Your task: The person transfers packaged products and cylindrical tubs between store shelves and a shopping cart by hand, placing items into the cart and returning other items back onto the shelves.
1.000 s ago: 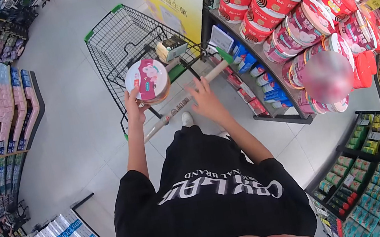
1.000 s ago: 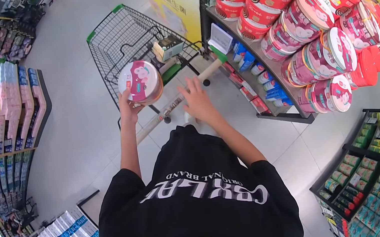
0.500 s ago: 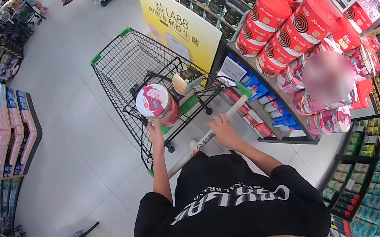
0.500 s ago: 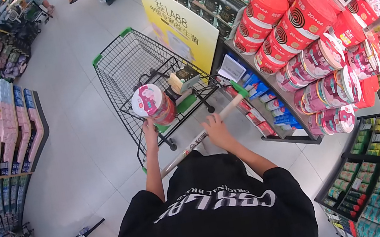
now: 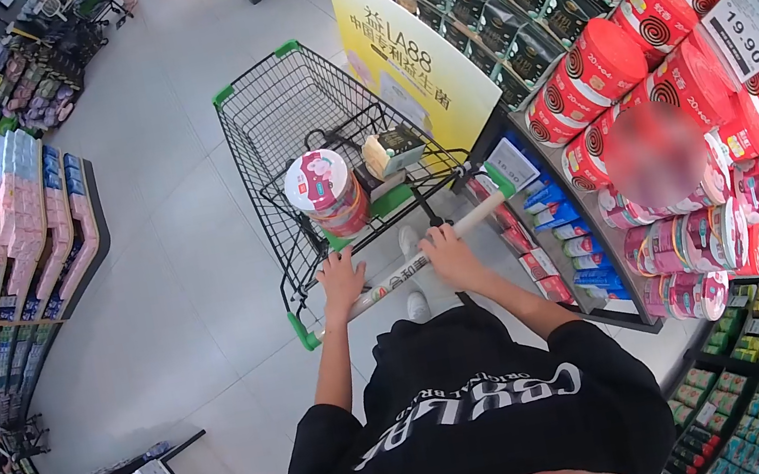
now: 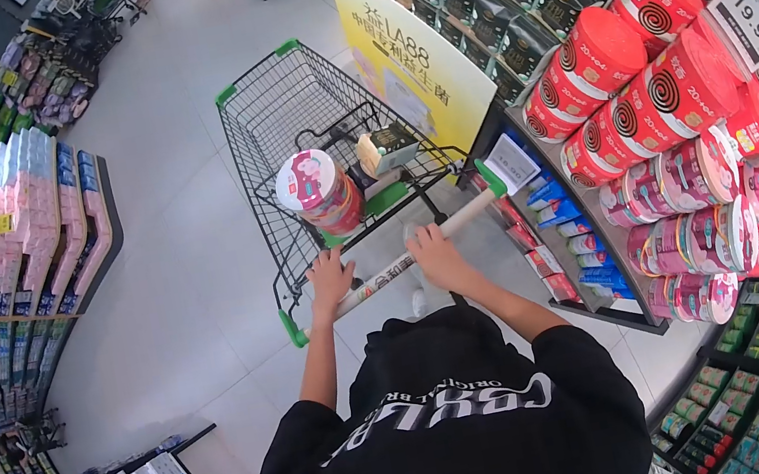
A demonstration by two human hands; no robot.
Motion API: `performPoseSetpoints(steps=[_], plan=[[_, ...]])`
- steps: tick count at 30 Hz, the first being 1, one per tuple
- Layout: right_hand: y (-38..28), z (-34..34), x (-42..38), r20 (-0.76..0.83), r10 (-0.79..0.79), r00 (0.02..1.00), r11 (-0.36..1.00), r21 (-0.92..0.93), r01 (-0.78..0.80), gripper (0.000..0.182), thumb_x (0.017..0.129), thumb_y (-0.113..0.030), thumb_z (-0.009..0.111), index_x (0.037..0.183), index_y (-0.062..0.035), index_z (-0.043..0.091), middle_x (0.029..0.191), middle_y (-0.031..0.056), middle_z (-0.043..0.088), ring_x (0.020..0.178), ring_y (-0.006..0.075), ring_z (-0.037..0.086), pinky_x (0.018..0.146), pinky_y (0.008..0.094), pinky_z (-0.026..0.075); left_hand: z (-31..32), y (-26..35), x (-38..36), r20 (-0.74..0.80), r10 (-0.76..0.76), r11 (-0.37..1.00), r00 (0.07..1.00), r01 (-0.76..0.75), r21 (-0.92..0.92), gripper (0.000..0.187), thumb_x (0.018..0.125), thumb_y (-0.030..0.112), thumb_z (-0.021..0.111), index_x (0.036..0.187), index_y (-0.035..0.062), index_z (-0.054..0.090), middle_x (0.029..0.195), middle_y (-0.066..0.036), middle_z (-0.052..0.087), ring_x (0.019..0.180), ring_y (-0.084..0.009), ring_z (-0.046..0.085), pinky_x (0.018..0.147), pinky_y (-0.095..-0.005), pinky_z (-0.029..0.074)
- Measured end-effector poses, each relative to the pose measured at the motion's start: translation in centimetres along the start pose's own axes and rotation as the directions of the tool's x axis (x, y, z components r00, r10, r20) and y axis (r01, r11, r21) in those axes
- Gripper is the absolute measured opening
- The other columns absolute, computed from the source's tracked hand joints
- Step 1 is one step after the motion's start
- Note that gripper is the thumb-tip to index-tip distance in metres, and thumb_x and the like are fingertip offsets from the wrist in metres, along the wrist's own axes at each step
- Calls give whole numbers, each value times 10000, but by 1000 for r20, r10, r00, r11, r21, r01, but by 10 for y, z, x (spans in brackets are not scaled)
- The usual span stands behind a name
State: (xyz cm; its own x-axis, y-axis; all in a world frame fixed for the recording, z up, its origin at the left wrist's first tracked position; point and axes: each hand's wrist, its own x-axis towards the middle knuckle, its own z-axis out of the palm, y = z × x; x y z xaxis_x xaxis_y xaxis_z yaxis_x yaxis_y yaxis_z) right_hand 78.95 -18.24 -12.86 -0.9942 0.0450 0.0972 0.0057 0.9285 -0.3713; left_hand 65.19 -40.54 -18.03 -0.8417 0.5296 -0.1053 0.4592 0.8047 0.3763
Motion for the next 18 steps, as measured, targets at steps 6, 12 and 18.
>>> performPoseSetpoints(steps=[6,12,18], plan=[[18,4,60,19,-73,997,992,108,71,254,762,-49,551,1014,-69,582,1070,123,517,1039,293,465,724,418,494,-9,-21,66,-3,-101,994,995,101,40,279,873,292,547,1126,185,596,1017,-106,615,976,-327,563,806,-581,335],[71,-18,119,-50,115,992,978,180,-104,275,730,-50,615,1002,-88,605,1080,71,521,1079,278,456,788,429,474,-34,-32,132,103,-146,988,984,141,57,284,889,273,503,1150,199,589,1024,-112,621,993,-347,564,830,-611,335],[129,-19,180,-48,72,996,979,196,-62,206,732,-62,609,935,-93,601,1001,78,513,1032,275,475,738,420,480,-46,-53,196,140,-138,990,981,131,59,323,887,245,473,1188,205,582,1042,-121,616,1014,-344,556,834,-612,332]])
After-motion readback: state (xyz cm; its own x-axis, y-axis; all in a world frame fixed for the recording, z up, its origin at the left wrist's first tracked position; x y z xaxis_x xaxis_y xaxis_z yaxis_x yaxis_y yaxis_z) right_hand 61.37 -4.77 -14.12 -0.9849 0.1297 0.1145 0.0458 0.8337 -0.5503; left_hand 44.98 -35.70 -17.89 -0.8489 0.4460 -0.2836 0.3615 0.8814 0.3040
